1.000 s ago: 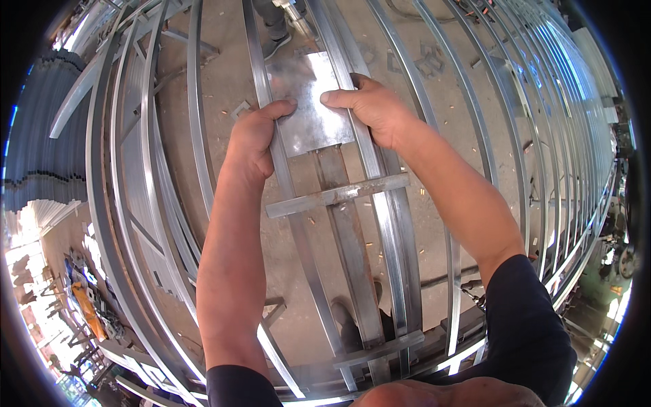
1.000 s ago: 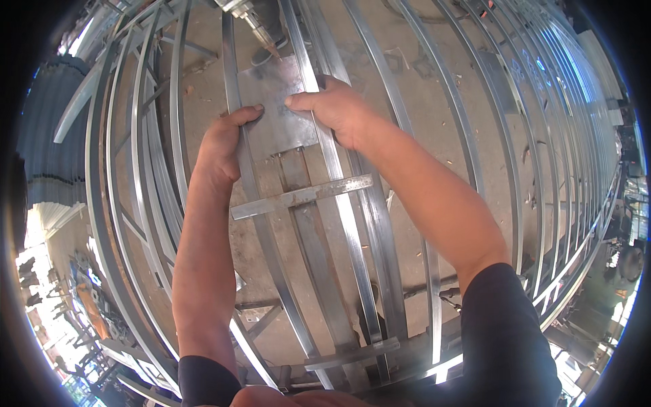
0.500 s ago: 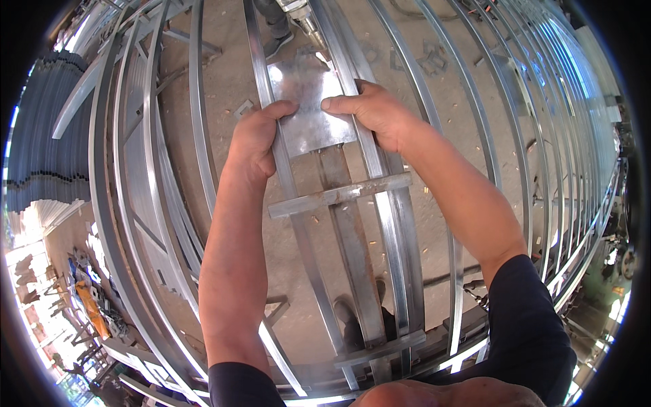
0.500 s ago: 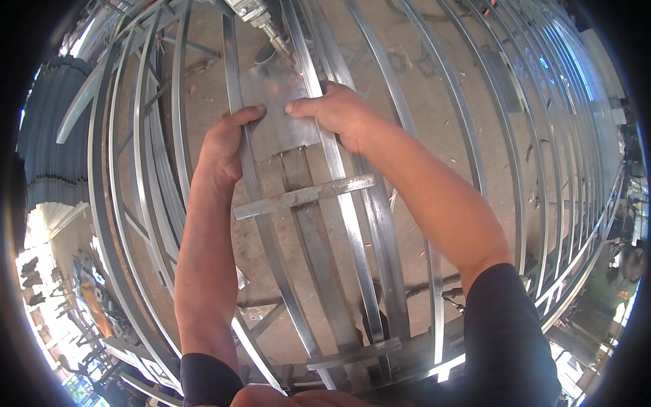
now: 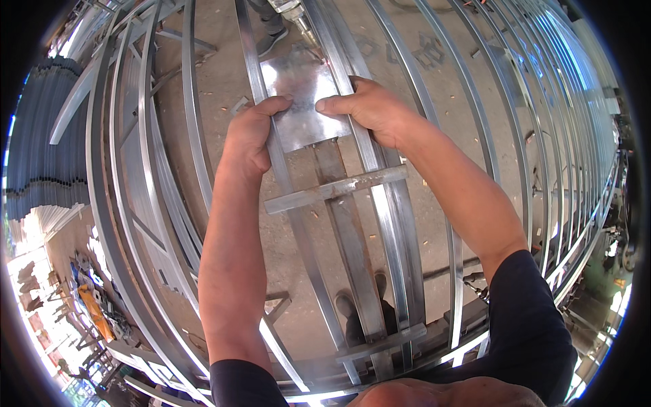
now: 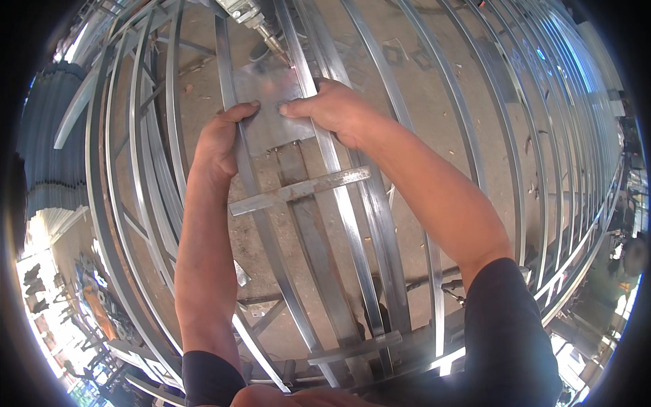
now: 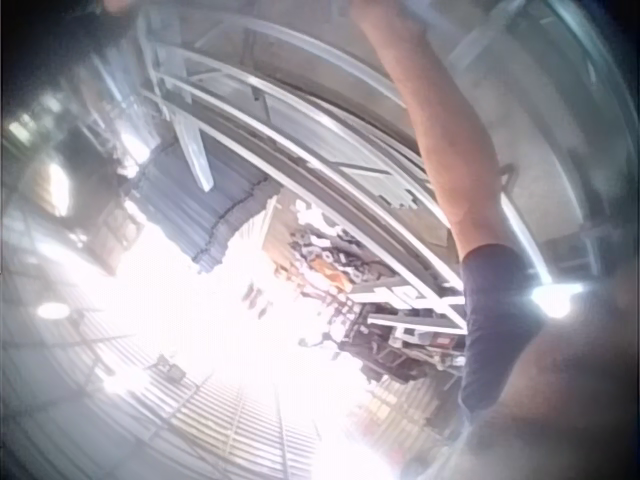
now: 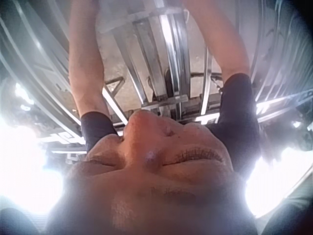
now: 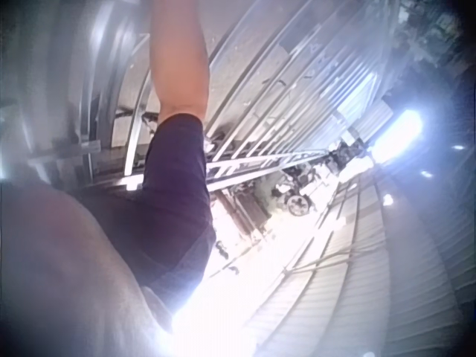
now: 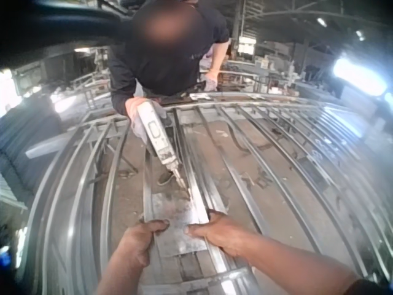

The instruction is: The person welds small metal plates onto a large metal frame using a handheld welding gun. They repeatedly position plates, weld them in place, and move to the next section. A coworker assists by handing over plates and later helps flip the frame.

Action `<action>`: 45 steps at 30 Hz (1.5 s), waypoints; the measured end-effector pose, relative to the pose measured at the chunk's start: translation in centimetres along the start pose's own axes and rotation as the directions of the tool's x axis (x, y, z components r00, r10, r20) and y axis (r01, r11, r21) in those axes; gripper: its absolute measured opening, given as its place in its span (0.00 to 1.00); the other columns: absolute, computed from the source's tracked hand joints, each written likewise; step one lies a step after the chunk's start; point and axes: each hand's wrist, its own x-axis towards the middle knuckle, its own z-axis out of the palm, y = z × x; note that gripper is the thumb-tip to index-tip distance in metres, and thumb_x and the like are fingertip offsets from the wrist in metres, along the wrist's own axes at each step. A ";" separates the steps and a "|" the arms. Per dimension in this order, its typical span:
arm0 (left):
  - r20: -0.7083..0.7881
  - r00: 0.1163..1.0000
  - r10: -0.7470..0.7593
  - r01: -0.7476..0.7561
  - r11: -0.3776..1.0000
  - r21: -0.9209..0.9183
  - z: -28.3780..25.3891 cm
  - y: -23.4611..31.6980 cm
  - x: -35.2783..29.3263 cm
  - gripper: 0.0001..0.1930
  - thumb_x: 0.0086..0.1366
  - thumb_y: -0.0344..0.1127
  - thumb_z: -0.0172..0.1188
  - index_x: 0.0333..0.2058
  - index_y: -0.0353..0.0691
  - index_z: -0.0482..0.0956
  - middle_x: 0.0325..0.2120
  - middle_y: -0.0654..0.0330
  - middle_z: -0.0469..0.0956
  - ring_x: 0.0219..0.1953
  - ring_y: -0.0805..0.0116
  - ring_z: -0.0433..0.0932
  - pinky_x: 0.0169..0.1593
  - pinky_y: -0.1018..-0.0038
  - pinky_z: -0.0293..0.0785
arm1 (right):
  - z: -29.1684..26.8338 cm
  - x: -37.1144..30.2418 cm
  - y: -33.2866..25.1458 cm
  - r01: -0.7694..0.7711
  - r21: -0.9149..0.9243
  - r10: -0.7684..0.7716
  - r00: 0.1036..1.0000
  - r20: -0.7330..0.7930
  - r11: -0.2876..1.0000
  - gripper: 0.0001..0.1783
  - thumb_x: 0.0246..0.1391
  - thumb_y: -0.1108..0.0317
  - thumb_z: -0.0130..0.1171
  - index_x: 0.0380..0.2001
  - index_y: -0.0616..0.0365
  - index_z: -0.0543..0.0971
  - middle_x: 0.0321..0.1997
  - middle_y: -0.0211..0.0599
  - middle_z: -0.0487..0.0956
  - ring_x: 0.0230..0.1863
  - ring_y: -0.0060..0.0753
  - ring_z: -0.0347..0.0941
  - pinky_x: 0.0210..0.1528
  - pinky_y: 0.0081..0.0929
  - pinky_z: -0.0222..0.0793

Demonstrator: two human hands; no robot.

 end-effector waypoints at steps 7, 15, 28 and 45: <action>-0.005 1.000 0.005 -0.005 1.000 0.016 0.0 0.1 0.2 0.16 0.69 0.33 0.60 0.50 0.26 0.76 0.42 0.50 0.82 0.41 0.59 0.84 0.48 0.64 0.83 | -0.9 -3.4 -1.2 0.001 -0.375 -0.057 0.989 -0.136 0.927 0.39 0.55 0.60 0.72 0.65 0.65 0.68 0.54 0.49 0.80 0.58 0.39 0.76 0.63 0.37 0.73; -0.004 1.000 -0.007 0.007 1.000 -0.026 0.7 0.2 -0.2 0.10 0.68 0.32 0.62 0.44 0.32 0.79 0.35 0.56 0.82 0.37 0.64 0.83 0.43 0.67 0.83 | -10.8 -26.5 4.2 0.174 -0.660 -0.481 0.817 -0.317 0.730 0.34 0.58 0.70 0.67 0.67 0.61 0.68 0.63 0.44 0.74 0.62 0.37 0.73 0.65 0.35 0.68; -0.026 0.999 0.035 -0.033 0.998 0.046 -0.8 0.1 0.8 0.11 0.65 0.30 0.65 0.44 0.32 0.80 0.35 0.58 0.82 0.36 0.65 0.82 0.43 0.69 0.81 | -9.7 -44.4 10.6 -0.499 -0.675 -0.066 0.776 -0.627 0.543 0.41 0.53 0.65 0.70 0.69 0.57 0.65 0.65 0.48 0.70 0.63 0.53 0.69 0.64 0.47 0.69; -0.018 0.985 0.170 -0.163 0.965 0.206 -5.8 -1.2 4.6 0.17 0.64 0.36 0.67 0.49 0.34 0.83 0.42 0.58 0.85 0.45 0.63 0.83 0.53 0.67 0.79 | -16.8 -47.7 15.2 -0.608 -0.474 -0.003 0.613 -0.790 0.637 0.37 0.55 0.53 0.71 0.61 0.63 0.71 0.36 0.38 0.77 0.39 0.29 0.73 0.45 0.31 0.72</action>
